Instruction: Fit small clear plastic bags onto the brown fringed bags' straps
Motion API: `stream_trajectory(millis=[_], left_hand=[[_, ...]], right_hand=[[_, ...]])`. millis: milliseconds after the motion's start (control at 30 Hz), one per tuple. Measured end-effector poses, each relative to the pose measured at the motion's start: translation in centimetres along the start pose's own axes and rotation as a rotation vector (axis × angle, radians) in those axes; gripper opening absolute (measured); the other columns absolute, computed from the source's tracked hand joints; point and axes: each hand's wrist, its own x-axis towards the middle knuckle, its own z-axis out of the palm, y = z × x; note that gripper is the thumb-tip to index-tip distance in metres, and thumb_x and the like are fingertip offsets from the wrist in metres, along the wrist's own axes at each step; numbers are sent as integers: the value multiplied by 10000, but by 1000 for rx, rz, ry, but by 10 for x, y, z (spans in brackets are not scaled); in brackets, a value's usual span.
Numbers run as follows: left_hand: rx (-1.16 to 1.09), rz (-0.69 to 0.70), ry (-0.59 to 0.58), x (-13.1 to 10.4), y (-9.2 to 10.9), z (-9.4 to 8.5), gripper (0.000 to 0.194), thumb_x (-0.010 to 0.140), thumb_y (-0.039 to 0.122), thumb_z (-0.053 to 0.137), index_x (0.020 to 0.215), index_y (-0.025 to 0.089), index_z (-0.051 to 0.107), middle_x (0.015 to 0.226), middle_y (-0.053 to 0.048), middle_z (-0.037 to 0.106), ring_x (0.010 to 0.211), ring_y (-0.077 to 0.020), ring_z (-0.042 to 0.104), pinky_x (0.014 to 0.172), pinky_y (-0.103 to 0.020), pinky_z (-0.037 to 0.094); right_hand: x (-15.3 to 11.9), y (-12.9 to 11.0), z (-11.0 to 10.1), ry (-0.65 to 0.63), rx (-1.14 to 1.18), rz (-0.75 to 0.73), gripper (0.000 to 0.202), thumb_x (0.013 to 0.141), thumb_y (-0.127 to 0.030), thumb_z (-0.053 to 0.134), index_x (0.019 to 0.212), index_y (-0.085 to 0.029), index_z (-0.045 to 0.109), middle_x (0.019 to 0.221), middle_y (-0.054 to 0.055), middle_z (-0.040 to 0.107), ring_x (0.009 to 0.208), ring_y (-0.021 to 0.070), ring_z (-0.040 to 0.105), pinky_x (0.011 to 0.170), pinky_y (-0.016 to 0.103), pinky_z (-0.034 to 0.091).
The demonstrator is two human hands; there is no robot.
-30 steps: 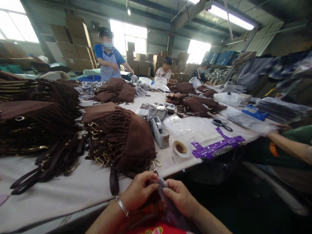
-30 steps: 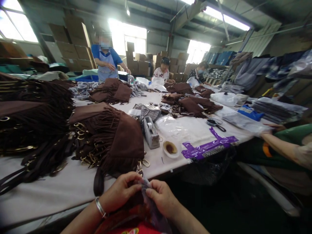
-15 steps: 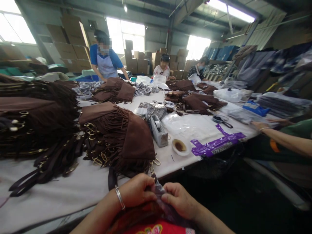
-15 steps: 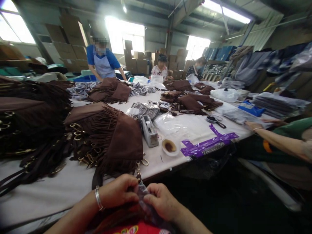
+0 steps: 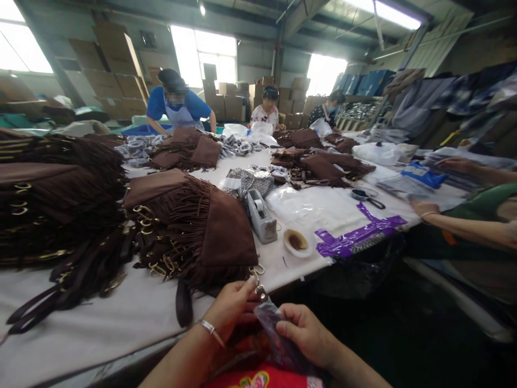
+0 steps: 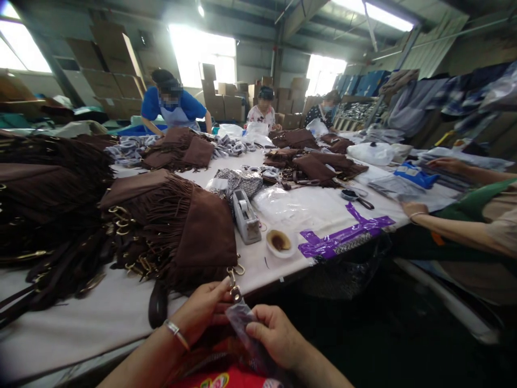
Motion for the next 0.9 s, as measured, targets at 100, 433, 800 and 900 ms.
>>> stream_trajectory(millis=[100,433,800,900], left_hand=[[-300,-14,14,10,4,7,321,779,406,694,896,111,646,856,-90,690,670,-150,660,578,-258,534],[-331,142,187,20,-1,21,264,720,314,752,848,91,692,789,-94,696,625,-150,634,526,-251,514],[-362,165,106,14,0,13,235,752,354,719,759,129,650,632,-54,667,541,-165,630,507,-270,519],[-378,152,163,11,2,11,211,802,349,672,785,145,621,636,-53,670,545,-176,652,527,-288,534]], right_hand=[[0,2,2,13,-47,-13,314,752,-434,697,766,-134,607,628,4,603,523,104,471,506,220,333],[5,9,9,290,-246,-150,298,814,-429,631,768,-138,679,653,19,621,593,134,502,556,241,383],[51,-11,22,263,40,-95,505,698,-621,685,714,-119,626,534,27,618,429,108,513,434,208,345],[56,-12,23,226,73,-87,503,677,-606,713,730,-113,627,567,31,634,438,109,537,439,206,361]])
